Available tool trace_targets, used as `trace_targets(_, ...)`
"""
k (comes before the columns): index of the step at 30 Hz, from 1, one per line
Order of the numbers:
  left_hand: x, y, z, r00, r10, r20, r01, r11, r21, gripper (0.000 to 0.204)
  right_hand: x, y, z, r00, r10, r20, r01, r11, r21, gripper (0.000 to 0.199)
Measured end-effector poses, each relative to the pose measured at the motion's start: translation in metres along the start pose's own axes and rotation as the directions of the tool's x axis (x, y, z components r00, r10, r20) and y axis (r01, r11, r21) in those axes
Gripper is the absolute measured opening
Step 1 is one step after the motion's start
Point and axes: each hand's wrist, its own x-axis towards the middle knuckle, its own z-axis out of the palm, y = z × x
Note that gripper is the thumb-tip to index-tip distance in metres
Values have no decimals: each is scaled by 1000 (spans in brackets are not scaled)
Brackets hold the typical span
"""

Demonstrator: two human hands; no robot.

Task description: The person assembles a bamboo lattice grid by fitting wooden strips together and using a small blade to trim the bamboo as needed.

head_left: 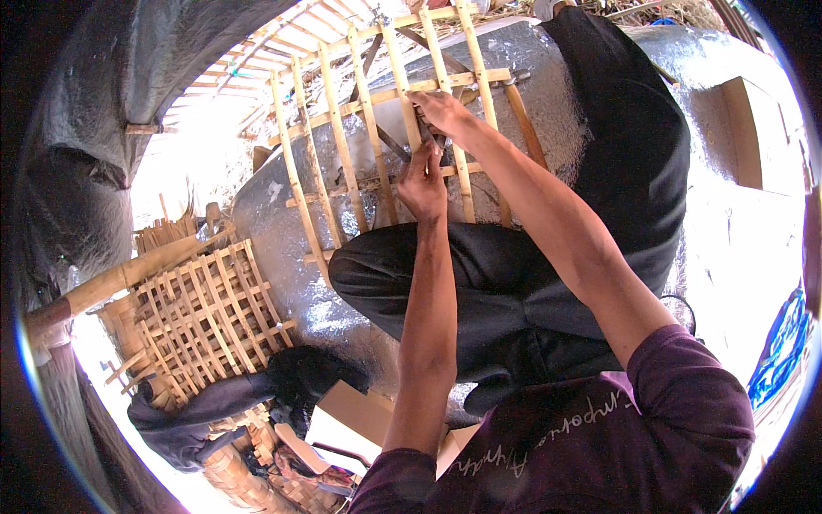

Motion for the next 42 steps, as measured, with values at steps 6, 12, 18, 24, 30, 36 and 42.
trace_targets(6,-1,3,-2,999,-49,14,49,999,-10,15,-7,-11,-3,996,75,39,-72,995,-65,59)
trace_targets(12,1,6,-3,999,-19,26,19,1000,19,16,0,-5,-2,998,61,15,-61,997,-38,59)
trace_targets(18,3,6,-3,1000,-1,15,1,1000,6,16,7,6,1,1000,-5,-28,7,998,60,60)
trace_targets(24,1,4,-1,1000,3,-14,-2,999,51,14,7,7,0,999,-9,-34,10,999,47,58)
trace_targets(30,1,-4,1,998,27,-61,-27,1000,-11,15,5,4,-3,999,37,35,-37,999,2,57)
trace_targets(36,1,0,-2,1000,-14,-7,13,998,-65,14,11,8,-2,1000,30,2,-30,999,-40,55)
trace_targets(42,3,3,-2,999,11,-45,-12,1000,-27,13,9,4,-3,998,31,45,-31,1000,3,61)
